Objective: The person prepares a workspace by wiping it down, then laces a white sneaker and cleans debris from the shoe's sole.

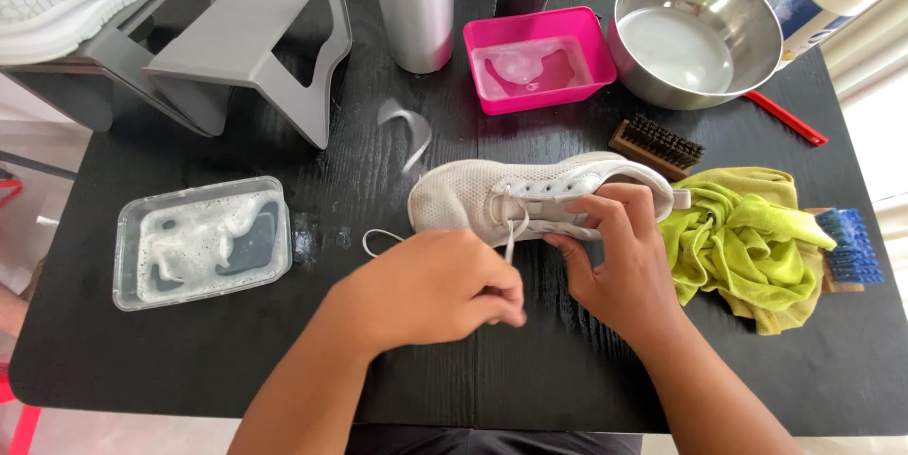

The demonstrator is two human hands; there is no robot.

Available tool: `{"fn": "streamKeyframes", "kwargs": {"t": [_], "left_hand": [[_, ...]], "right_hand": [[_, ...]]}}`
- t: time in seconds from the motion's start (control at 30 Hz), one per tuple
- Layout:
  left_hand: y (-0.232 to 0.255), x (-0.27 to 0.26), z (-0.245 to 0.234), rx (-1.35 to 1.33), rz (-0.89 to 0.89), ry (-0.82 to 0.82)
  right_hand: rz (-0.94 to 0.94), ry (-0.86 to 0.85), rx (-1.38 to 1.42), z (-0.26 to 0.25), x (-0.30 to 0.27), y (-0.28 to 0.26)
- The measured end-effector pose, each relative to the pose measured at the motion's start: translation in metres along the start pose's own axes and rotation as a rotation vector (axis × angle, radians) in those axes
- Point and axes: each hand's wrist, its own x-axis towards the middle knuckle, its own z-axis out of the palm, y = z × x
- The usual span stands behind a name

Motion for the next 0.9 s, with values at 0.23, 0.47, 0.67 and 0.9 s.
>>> {"fn": "streamKeyframes", "kwargs": {"t": [0.23,0.47,0.67,0.9], "left_hand": [[-0.027,0.035,0.024,0.442,-0.087,0.67],[-0.033,0.047,0.034,0.435,-0.098,0.832],[-0.054,0.029,-0.013,0.302,0.119,1.304],[-0.035,-0.022,-0.059,-1.094,0.353,1.586]], "right_hand": [[0.02,0.007,0.011,0.001,0.002,-0.002],[-0.065,-0.02,-0.085,-0.003,0.006,-0.007],[-0.161,0.008,-0.094,0.0,0.01,-0.012],[-0.106,-0.144,-0.151,-0.005,0.008,-0.015]]}}
